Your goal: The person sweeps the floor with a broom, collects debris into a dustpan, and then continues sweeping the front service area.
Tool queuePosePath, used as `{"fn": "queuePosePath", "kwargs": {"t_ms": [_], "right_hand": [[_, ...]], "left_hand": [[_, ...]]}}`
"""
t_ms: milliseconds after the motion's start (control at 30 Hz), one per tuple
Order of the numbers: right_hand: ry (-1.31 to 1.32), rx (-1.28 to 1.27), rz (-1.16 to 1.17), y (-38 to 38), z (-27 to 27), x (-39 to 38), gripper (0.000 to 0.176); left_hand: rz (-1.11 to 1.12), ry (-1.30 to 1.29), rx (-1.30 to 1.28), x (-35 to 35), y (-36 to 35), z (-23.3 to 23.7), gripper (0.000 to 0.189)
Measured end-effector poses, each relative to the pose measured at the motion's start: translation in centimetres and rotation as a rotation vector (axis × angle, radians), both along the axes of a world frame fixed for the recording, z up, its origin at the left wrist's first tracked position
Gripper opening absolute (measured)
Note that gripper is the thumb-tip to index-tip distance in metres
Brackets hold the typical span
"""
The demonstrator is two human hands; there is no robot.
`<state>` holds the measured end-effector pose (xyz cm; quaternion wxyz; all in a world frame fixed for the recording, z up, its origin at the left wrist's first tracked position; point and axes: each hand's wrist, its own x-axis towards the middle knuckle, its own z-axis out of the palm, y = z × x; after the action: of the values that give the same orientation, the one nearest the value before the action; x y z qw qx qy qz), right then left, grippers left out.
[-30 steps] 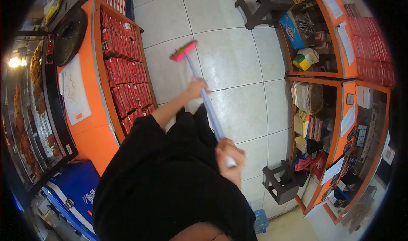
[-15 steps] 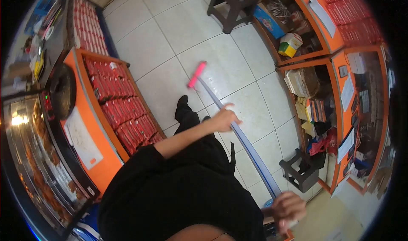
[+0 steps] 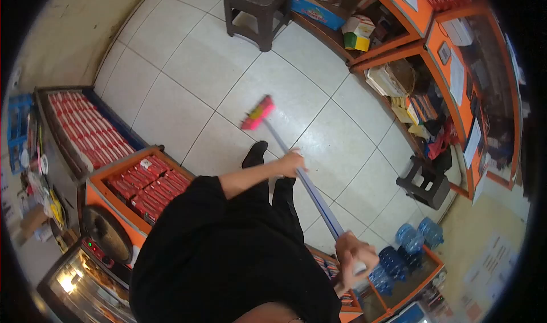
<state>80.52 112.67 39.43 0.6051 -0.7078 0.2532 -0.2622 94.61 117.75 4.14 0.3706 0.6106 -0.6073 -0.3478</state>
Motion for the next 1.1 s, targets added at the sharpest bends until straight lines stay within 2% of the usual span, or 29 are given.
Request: {"fn": "queuePosePath", "kwargs": {"t_ms": [67,133,167,233,267,300,333,367,400,433,467,500,533,567,633,667,733,800,833,900,933,967,1000,1067,1100], "right_hand": [[-0.077,0.052,-0.012,0.4,2.0,1.3,0.018],[-0.108,-0.072,0.282,0.4,3.6,2.8,0.02],[-0.102,-0.073,0.271,0.3,4.9,2.9,0.02],[-0.138,-0.083,0.349,-0.4,8.1,2.3,0.029],[-0.235,-0.142,0.37,-1.1,9.5,2.3,0.028],[-0.333,-0.204,0.392,-1.8,10.3,2.2,0.027],[-0.334,-0.208,0.387,-1.8,10.1,1.5,0.027],[-0.334,-0.192,0.062,-1.6,8.9,0.4,0.029],[-0.33,-0.172,-0.264,-1.9,7.3,-0.4,0.031],[-0.525,0.031,0.207,-4.5,4.2,0.3,0.035],[-0.319,0.06,0.187,-5.1,1.8,1.7,0.033],[0.364,-0.245,-0.078,-3.6,-0.6,3.0,0.029],[-0.019,0.037,0.096,-4.1,-4.4,5.9,0.025],[0.015,0.083,0.191,-3.9,-7.5,8.5,0.022],[-0.012,0.07,0.334,-2.7,-13.8,13.4,0.015],[-0.02,0.06,0.33,-2.6,-14.4,14.9,0.015],[-0.025,0.104,0.294,-2.8,-15.2,16.9,0.011],[0.111,-0.089,0.089,-5.1,-12.6,14.1,0.006],[0.239,0.037,0.025,-6.7,-9.8,12.3,0.006],[0.228,0.074,-0.117,-8.0,-3.7,10.4,0.013],[0.088,0.0,-0.124,-8.0,-1.8,10.3,0.016],[-0.051,-0.074,-0.131,-7.9,-0.3,10.4,0.018],[-0.053,-0.079,-0.136,-7.5,1.1,10.9,0.018],[-0.185,-0.204,-0.086,-6.6,3.6,12.5,0.034],[-0.271,-0.248,0.057,-7.4,5.4,12.3,0.034]], "left_hand": [[0.003,0.061,-0.222,-2.7,-2.5,0.6,0.034],[-0.077,0.108,-0.216,-3.5,-3.8,3.3,0.034],[-0.088,0.115,-0.216,-4.1,-4.2,4.9,0.034],[0.044,0.228,-0.352,-4.2,-4.8,8.1,0.031],[-0.053,0.153,-0.251,-3.2,-4.9,10.3,0.024],[-0.056,0.152,-0.252,-1.7,-5.0,12.0,0.024],[-0.097,0.023,-0.15,0.3,-4.9,13.3,0.018],[-0.136,-0.109,-0.049,2.4,-4.9,13.6,0.012],[-0.127,-0.241,0.013,5.0,-4.9,12.4,0.006],[-0.114,-0.373,0.076,8.1,-4.6,10.3,0.009],[0.02,-0.344,0.018,11.3,-3.5,6.7,0.012],[0.154,-0.371,0.009,14.9,-2.0,4.4,0.009],[0.194,-0.433,0.074,18.6,-0.7,2.2,0.008],[0.293,-0.393,0.223,22.0,0.7,-1.0,0.009],[0.616,-0.683,0.186,25.7,3.5,-6.1,0.016],[0.615,-0.689,0.174,26.6,3.0,-6.6,0.016],[0.457,-0.653,0.504,27.3,2.5,-7.2,0.016],[0.406,-0.392,0.263,23.9,-0.4,-8.9,0.022],[0.322,-0.204,0.128,21.3,-2.3,-8.7,0.019],[0.147,-0.065,0.058,15.4,-6.7,-4.3,0.023],[0.027,-0.123,0.18,13.1,-8.7,-1.3,0.034],[0.003,-0.115,0.092,10.9,-10.0,-0.6,0.045],[-0.049,-0.053,0.025,9.2,-10.8,0.5,0.047],[-0.112,0.026,-0.084,7.1,-11.9,3.5,0.049],[-0.127,0.044,-0.125,6.4,-12.3,5.4,0.049]]}}
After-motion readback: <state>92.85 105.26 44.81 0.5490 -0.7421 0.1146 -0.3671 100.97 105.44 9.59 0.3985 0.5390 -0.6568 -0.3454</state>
